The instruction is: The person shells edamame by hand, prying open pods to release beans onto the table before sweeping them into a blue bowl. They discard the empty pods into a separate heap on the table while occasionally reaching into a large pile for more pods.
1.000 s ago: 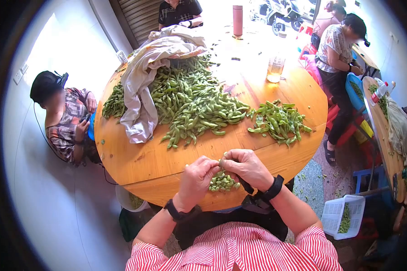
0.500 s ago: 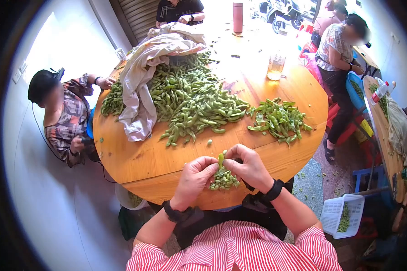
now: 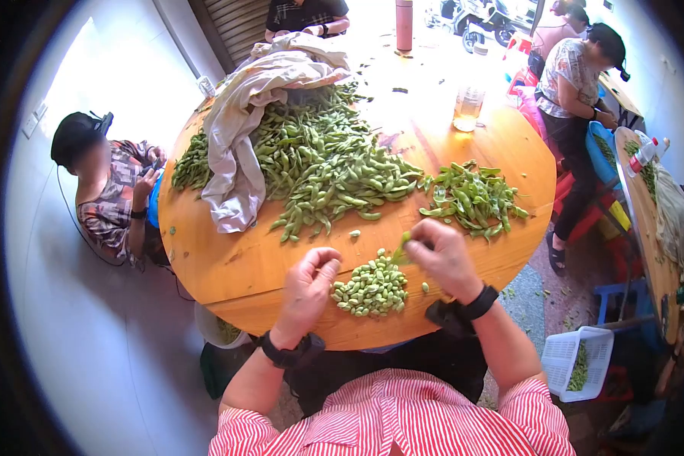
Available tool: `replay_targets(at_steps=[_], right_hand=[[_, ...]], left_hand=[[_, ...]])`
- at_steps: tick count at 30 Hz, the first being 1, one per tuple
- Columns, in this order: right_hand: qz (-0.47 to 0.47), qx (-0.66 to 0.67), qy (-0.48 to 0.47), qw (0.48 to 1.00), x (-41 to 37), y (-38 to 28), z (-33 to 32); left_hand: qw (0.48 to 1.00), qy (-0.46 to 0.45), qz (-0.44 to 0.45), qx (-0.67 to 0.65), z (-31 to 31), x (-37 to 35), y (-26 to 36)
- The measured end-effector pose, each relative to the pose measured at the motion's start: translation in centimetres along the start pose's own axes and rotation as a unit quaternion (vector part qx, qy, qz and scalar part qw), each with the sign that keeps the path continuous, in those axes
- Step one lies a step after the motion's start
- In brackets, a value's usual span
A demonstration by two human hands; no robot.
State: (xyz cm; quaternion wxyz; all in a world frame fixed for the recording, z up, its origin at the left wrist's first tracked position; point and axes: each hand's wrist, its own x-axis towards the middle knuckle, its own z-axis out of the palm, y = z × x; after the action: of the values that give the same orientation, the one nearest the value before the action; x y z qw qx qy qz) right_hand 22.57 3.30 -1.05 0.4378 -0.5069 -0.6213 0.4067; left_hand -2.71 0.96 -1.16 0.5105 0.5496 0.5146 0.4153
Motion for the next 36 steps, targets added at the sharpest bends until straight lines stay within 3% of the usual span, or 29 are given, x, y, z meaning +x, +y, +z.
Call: replay_targets(at_steps=[3, 6, 8, 10, 15, 17, 18, 22, 27, 29, 32, 36], right_hand=[[0.015, -0.097, 0.065, 0.993, 1.4, 1.2, -2.9], [0.004, -0.256, 0.089, 0.962, 1.8, 1.1, -4.8], [-0.006, -0.333, 0.115, 0.936, 1.6, 0.9, -5.4], [-0.029, -0.397, 0.144, 0.906, 1.4, 1.4, -6.0], [-0.077, -0.304, 0.144, 0.938, -0.2, -0.4, -5.2], [-0.033, -0.149, 0.136, 0.979, -1.1, -1.2, -3.9], [-0.053, -0.117, 0.143, 0.981, -1.3, 0.0, -3.1], [0.014, -0.031, 0.134, 0.99, -2.2, 0.9, -0.5], [0.001, -0.031, 0.067, 0.997, -2.4, 0.4, 2.6], [0.004, -0.025, 0.057, 0.998, -2.3, -0.6, 3.0], [-0.114, -0.029, 0.094, 0.989, -1.9, -1.2, 2.9], [-0.185, -0.089, 0.073, 0.976, -1.4, -0.6, 1.2]], left_hand=[[0.996, 0.044, 0.02, 0.071, -1.4, 0.0, 0.3], [0.992, 0.031, 0.031, 0.116, -2.1, -0.4, 0.2], [0.988, 0.066, 0.095, 0.106, -2.6, -0.2, -1.4], [0.982, 0.088, 0.105, 0.132, -3.4, -0.4, -2.0], [0.95, 0.078, 0.094, 0.287, -4.5, -1.1, -0.3], [0.929, 0.017, 0.104, 0.354, -4.2, -1.0, -0.2], [0.93, 0.015, 0.105, 0.353, -3.9, -0.7, -0.2], [0.92, -0.046, 0.151, 0.358, -1.8, 0.8, -0.5], [0.932, -0.076, 0.171, 0.309, 0.2, 3.0, -0.3], [0.923, -0.022, 0.205, 0.324, 0.6, 4.8, -0.2], [0.905, -0.02, 0.22, 0.363, 1.0, 6.4, -0.6], [0.901, -0.059, 0.202, 0.38, 1.5, 5.8, -0.5]])
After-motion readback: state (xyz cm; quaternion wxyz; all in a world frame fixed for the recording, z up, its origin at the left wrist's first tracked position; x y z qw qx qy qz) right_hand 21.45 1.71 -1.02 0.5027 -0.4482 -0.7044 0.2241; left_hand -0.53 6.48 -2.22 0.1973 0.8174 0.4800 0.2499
